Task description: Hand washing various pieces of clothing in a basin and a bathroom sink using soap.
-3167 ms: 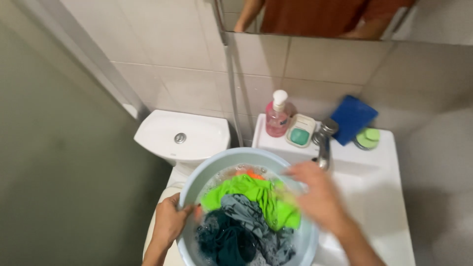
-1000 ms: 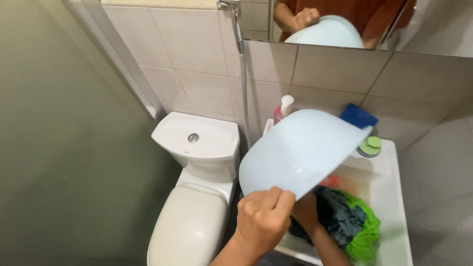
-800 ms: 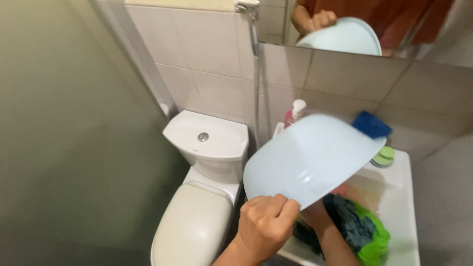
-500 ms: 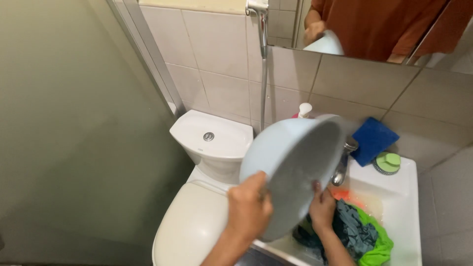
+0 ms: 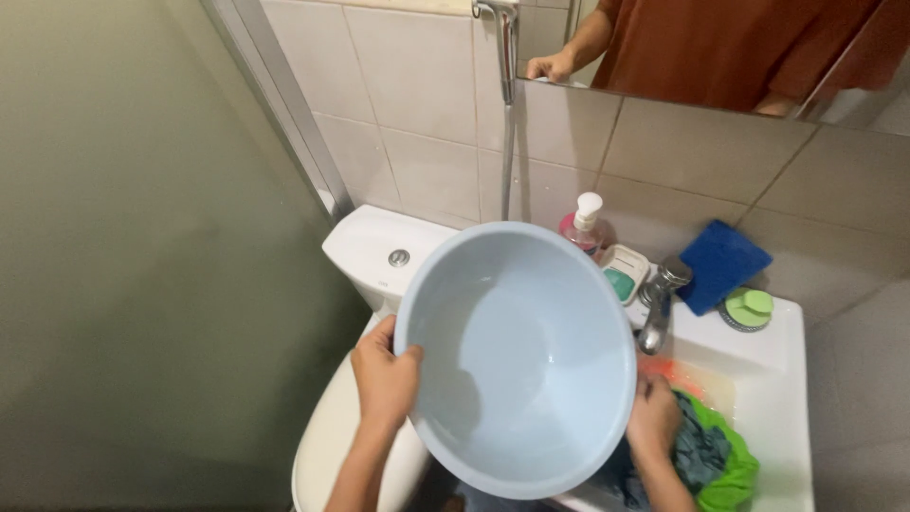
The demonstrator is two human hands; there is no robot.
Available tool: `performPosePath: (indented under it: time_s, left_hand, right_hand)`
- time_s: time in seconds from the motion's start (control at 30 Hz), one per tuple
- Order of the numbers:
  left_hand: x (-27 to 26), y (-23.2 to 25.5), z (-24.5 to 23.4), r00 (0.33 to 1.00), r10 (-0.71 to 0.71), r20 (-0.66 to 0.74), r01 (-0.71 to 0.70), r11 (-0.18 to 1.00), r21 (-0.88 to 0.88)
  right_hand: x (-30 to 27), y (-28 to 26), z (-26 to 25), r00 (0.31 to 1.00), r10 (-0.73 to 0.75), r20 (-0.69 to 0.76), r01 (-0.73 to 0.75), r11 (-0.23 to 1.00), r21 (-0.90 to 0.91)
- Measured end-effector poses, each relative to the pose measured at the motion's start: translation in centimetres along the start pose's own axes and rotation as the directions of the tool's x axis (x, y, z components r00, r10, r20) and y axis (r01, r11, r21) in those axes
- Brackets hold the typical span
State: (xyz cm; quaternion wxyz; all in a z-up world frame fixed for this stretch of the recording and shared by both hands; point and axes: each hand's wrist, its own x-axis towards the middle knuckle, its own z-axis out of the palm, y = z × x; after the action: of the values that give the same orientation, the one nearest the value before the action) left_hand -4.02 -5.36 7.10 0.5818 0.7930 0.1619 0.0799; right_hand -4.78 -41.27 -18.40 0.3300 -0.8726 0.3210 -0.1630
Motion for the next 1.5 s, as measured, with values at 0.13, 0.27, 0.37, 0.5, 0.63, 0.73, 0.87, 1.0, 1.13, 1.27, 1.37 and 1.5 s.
performPosePath:
  time_s: [0.13, 0.27, 0.37, 0.5, 0.63, 0.73, 0.87, 1.0, 1.13, 1.27, 1.37, 1.5]
  left_hand:
    - [-0.5, 1.7, 0.6, 0.976, 0.217, -0.003, -0.216, 0.975, 0.041]
    - [0.3, 2.5, 2.9, 0.985, 0.129, 0.114, -0.148, 0.972, 0.185]
    - [1.2, 0.7, 4.8, 0.974, 0.123, 0.19, -0.156, 0.972, 0.173]
    - [2.7, -3.6, 8.8, 0.95, -0.004, 0.312, -0.066, 0.975, 0.214]
    - [2.9, -4.6, 10.8, 0.923, -0.109, 0.369, 0.053, 0.986, 0.16]
    - [4.1, -6.4, 12.4, 0.915, -0.077, 0.395, 0.044, 0.995, 0.093]
    - [4.9, -7.4, 13.4, 0.886, -0.094, 0.455, 0.042, 0.992, 0.122]
    - [5.2, -6.6, 13.9, 0.859, -0.154, 0.489, 0.118, 0.988, 0.104]
    - [5.6, -7.1, 14.0, 0.885, -0.068, 0.461, -0.012, 0.986, 0.169]
    - [5.5, -5.5, 13.4, 0.876, -0.048, 0.479, -0.023, 0.99, 0.142]
    - [6.3, -5.8, 13.9, 0.889, 0.106, 0.445, -0.227, 0.947, 0.228]
    - [4.9, -4.2, 14.6, 0.866, 0.196, 0.46, -0.316, 0.928, 0.2]
  right_hand:
    - [-3.6, -3.3, -3.4, 0.953, -0.225, -0.201, 0.243, 0.968, 0.067]
    - [1.5, -4.5, -6.1, 0.929, -0.247, -0.275, 0.268, 0.962, 0.041]
    - [7.3, -7.3, -8.1, 0.925, -0.336, -0.18, 0.318, 0.94, -0.122]
    - [14.5, -14.3, -9.9, 0.947, -0.14, 0.291, 0.25, 0.887, -0.388]
    - [18.9, -13.2, -6.6, 0.93, -0.054, 0.364, 0.214, 0.885, -0.414]
    - [21.7, -12.4, -4.7, 0.938, -0.018, 0.347, 0.174, 0.889, -0.423]
    - [21.0, -13.4, -6.5, 0.879, 0.014, 0.477, 0.256, 0.829, -0.497]
    - [19.7, -13.7, -9.9, 0.719, -0.205, 0.664, 0.584, 0.696, -0.417]
    - [19.0, -8.6, -9.1, 0.586, -0.608, 0.535, 0.797, 0.552, -0.246]
    - [9.7, -2.4, -5.4, 0.973, -0.203, 0.107, 0.205, 0.979, -0.007]
    - [1.9, -2.5, -4.6, 0.895, -0.323, 0.309, 0.398, 0.89, -0.221]
    - [-2.0, 0.3, -2.8, 0.137, -0.786, 0.603, 0.986, 0.167, -0.007]
